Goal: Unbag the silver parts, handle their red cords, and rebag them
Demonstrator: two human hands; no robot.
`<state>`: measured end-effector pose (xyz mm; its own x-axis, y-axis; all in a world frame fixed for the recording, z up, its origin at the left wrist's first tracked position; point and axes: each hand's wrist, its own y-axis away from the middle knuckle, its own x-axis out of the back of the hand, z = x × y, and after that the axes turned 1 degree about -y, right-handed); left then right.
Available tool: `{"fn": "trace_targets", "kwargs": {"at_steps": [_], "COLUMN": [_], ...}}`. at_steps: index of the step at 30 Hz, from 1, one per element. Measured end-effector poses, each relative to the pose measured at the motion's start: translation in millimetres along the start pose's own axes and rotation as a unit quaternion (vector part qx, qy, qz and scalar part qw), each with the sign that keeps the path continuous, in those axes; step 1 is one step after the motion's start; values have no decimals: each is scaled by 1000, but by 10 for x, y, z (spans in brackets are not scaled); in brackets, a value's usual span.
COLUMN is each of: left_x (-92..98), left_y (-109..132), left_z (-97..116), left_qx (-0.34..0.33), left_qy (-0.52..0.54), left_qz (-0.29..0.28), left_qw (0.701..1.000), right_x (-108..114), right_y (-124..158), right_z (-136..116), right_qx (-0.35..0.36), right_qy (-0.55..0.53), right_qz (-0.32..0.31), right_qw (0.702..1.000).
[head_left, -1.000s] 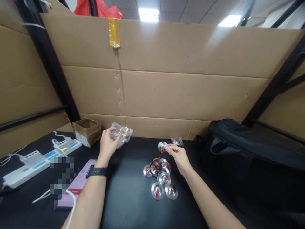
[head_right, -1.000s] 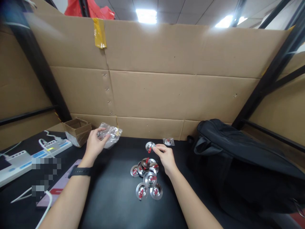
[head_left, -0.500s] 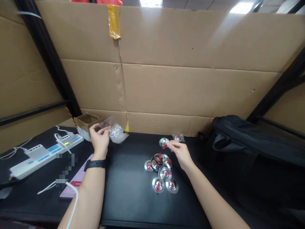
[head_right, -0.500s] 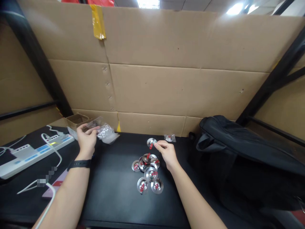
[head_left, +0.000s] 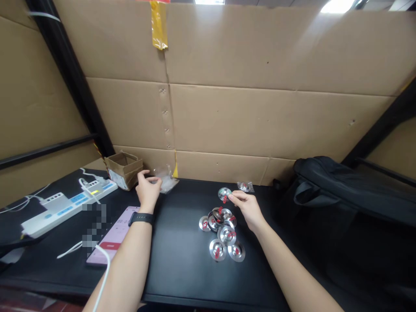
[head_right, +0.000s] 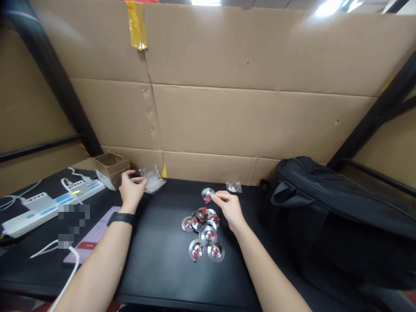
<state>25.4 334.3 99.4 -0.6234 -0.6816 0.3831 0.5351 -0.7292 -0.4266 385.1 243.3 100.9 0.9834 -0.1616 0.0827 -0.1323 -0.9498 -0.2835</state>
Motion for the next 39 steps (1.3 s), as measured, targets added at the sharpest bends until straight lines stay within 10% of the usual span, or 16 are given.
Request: {"fn": "trace_targets", "kwargs": {"at_steps": [6,12,16,20,25,30,39], "left_x": [-59,148,291,-6,-335,-41,-43], "left_y": [36,-149,-106,230,425,100,-74], "left_z": [-59,75,222,380,417,161,-175], "left_qx": [-15,37,85,21,-75,-58,8], "left_qy": [-80,201,329,205,95,-7,-172], "left_qz": [8,62,-158,-391,-264,-79,-52], "left_qw": [997,977,927,897,957,995,984], "right_x": [7,14,28,41,54,56,55], "right_y": [-2,-9,-25,-39,-51,-52,-51], "right_z": [10,4,24,56,64,55,65], "right_qx": [2,1,-7,-13,-19,-16,-20], "right_qy": [4,7,11,11,19,17,18], "right_qz": [-7,-4,-4,-3,7,8,5], "right_qw": [1000,1000,1000,1000,1000,1000,1000]}}
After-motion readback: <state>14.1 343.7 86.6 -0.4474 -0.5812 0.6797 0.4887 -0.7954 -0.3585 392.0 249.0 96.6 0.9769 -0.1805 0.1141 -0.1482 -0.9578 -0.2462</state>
